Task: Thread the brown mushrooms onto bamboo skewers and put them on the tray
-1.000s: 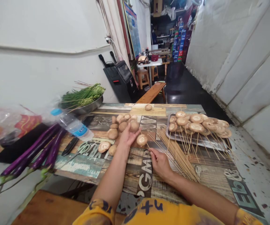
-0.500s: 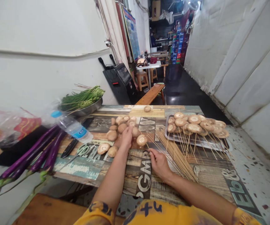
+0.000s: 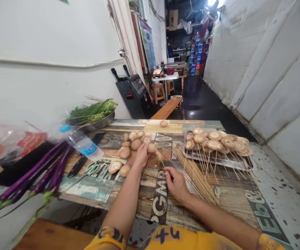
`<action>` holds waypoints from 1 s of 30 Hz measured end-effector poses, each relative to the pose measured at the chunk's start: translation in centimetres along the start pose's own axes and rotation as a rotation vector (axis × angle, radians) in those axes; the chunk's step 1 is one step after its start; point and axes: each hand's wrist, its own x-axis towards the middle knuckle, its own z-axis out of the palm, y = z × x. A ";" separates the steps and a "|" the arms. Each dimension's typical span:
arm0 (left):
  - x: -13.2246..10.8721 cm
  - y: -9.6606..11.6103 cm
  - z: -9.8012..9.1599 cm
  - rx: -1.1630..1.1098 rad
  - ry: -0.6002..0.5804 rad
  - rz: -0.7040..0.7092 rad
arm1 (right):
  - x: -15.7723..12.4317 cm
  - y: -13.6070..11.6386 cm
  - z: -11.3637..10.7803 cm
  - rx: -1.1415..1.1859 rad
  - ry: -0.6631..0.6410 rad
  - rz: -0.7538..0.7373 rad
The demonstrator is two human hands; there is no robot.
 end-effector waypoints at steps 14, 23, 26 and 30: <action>-0.4 1.0 0.5 -0.430 0.010 -0.252 | -0.5 -0.5 0.2 0.170 -0.117 0.133; -1.4 1.8 1.7 -0.558 -0.040 -0.370 | -0.5 -0.2 0.1 0.107 -0.138 0.155; -1.9 2.1 2.3 -0.606 -0.049 -0.371 | -0.4 0.0 0.2 0.084 -0.148 0.169; -2.0 2.1 2.6 -0.645 -0.048 -0.347 | 0.1 0.2 0.2 0.127 -0.217 0.247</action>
